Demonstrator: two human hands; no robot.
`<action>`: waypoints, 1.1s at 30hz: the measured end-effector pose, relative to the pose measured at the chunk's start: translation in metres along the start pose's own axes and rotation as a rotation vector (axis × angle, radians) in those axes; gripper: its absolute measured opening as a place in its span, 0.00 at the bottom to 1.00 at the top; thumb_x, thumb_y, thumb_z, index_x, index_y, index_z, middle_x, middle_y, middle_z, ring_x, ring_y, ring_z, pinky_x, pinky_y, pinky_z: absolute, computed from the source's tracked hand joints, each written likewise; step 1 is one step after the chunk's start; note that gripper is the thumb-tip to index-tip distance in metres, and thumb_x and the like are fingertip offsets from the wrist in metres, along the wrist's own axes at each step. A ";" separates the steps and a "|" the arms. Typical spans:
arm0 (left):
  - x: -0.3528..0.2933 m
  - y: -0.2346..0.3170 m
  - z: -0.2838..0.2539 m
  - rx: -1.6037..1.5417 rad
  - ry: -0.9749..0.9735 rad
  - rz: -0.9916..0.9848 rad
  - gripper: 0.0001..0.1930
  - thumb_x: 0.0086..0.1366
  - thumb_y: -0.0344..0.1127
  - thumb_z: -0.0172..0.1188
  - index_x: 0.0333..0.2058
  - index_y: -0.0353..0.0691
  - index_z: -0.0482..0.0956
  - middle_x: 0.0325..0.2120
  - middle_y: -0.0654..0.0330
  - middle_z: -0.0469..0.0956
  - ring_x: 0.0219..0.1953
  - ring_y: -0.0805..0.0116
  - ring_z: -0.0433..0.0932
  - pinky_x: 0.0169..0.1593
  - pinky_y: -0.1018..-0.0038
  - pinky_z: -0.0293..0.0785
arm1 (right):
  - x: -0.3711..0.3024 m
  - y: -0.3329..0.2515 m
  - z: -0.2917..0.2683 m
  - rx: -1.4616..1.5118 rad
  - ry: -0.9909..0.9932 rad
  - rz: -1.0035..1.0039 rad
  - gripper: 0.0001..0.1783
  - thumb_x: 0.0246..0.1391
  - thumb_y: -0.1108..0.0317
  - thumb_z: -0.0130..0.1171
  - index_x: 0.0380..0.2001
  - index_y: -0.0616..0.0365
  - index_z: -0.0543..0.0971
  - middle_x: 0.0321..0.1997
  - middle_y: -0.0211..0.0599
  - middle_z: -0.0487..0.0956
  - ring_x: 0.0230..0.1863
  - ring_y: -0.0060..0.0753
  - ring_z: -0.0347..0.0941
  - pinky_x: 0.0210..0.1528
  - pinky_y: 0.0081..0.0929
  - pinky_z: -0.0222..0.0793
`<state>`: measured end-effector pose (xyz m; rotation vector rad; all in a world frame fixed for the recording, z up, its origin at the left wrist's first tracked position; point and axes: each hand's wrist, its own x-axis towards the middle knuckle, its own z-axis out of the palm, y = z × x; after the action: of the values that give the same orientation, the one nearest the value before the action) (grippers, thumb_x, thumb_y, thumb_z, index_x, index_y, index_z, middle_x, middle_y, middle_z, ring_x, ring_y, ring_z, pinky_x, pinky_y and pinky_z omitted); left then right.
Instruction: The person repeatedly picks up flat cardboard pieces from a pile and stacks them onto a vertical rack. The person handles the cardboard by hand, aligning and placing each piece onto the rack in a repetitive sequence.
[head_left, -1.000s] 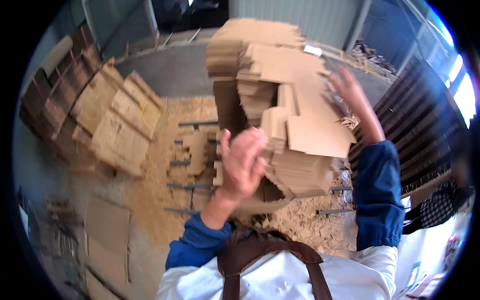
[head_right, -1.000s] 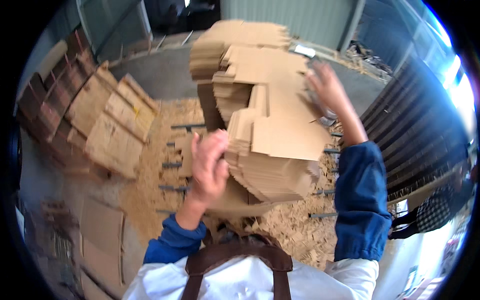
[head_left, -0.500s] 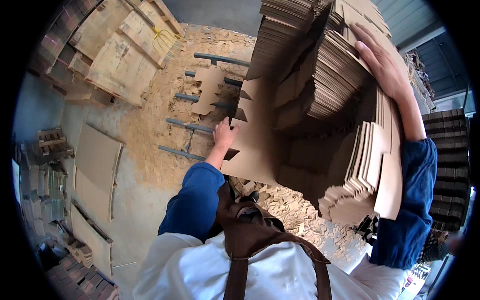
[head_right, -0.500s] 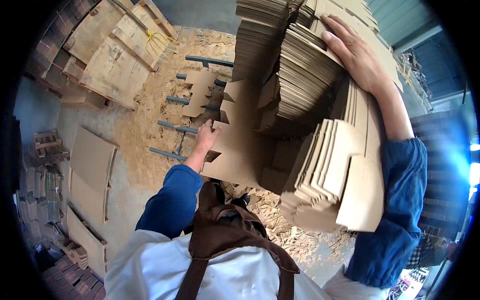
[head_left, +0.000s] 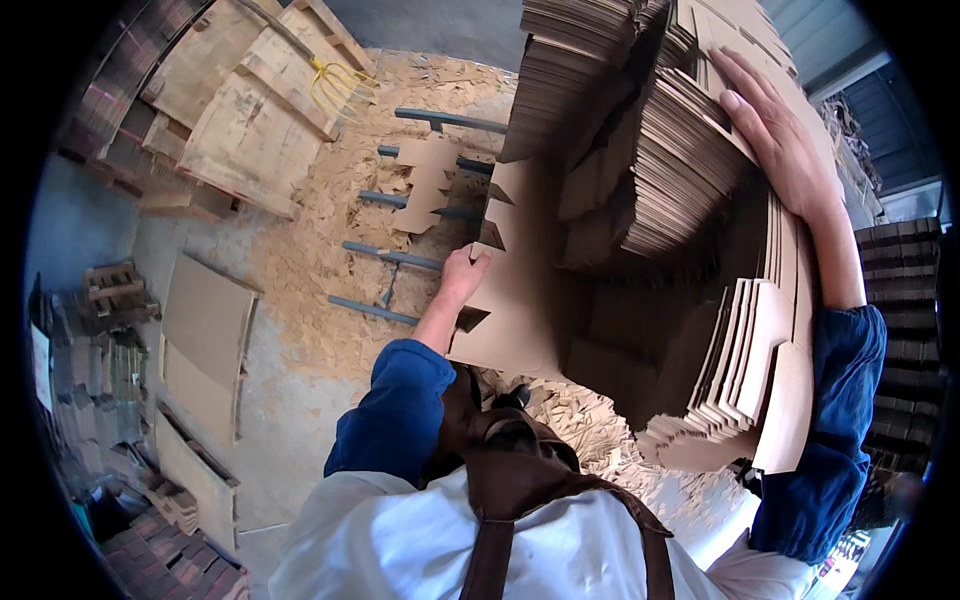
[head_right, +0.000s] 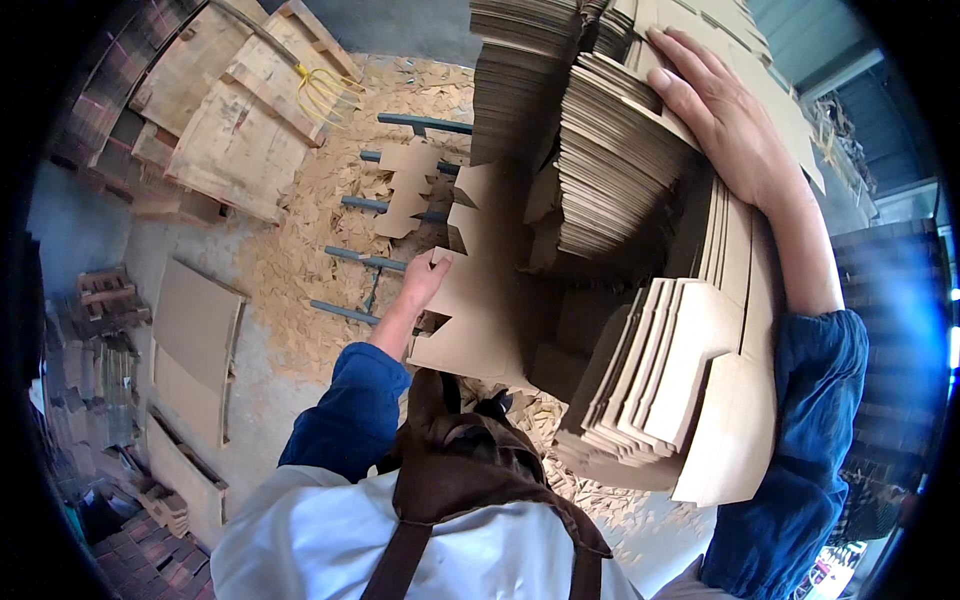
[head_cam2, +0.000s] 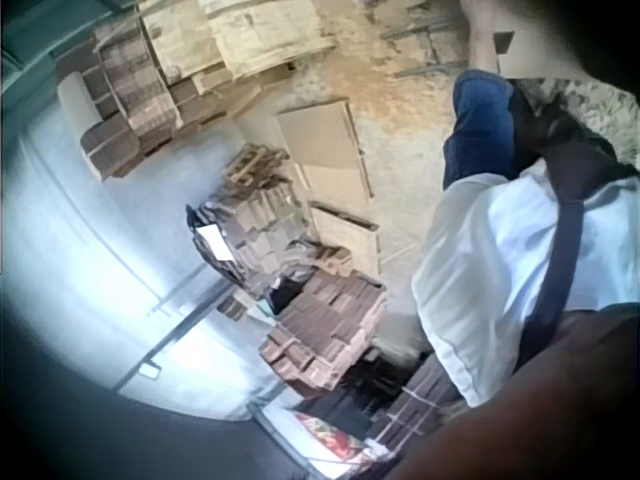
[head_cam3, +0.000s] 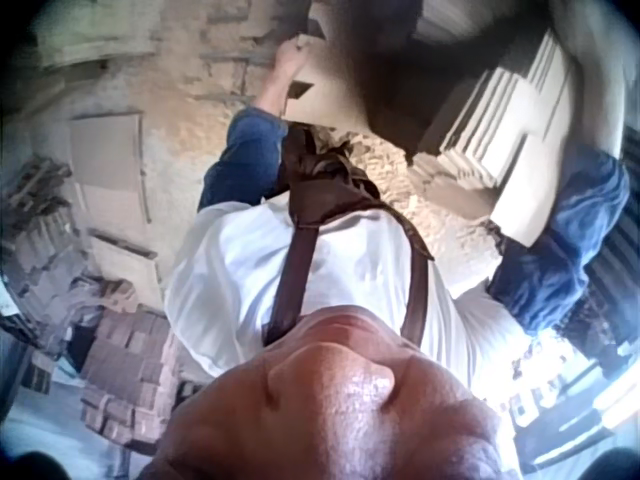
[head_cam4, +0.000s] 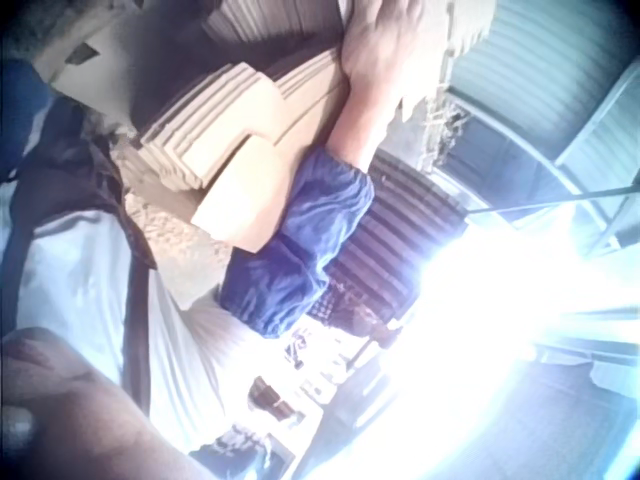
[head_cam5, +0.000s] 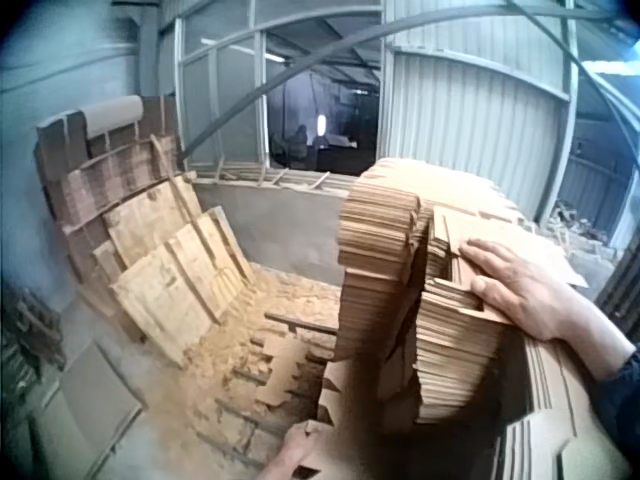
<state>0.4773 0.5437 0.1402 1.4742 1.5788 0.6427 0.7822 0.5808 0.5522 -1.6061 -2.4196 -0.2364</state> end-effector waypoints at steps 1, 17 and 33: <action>0.008 -0.006 0.001 -0.151 -0.049 -0.049 0.26 0.59 0.50 0.56 0.46 0.33 0.73 0.38 0.48 0.78 0.42 0.56 0.76 0.47 0.68 0.69 | -0.002 0.002 -0.001 -0.014 0.001 0.010 0.28 0.63 0.47 0.36 0.62 0.46 0.61 0.66 0.38 0.59 0.67 0.42 0.53 0.66 0.30 0.48; -0.013 0.085 -0.015 -0.031 -0.100 0.155 0.13 0.58 0.41 0.57 0.38 0.41 0.75 0.27 0.49 0.79 0.34 0.51 0.78 0.40 0.63 0.72 | -0.002 0.006 -0.004 -0.076 0.002 -0.033 0.28 0.63 0.45 0.35 0.62 0.42 0.61 0.66 0.36 0.60 0.66 0.40 0.54 0.66 0.31 0.48; -0.012 0.015 -0.015 -0.533 -0.225 -0.135 0.14 0.54 0.39 0.64 0.40 0.47 0.75 0.24 0.64 0.76 0.25 0.77 0.72 0.27 0.76 0.69 | 0.005 0.011 -0.002 -0.043 -0.015 -0.030 0.30 0.62 0.43 0.36 0.62 0.43 0.62 0.66 0.39 0.60 0.66 0.39 0.54 0.65 0.30 0.49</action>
<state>0.4719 0.5377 0.1633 0.9952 1.2001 0.7221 0.7909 0.5892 0.5556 -1.5957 -2.4679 -0.2847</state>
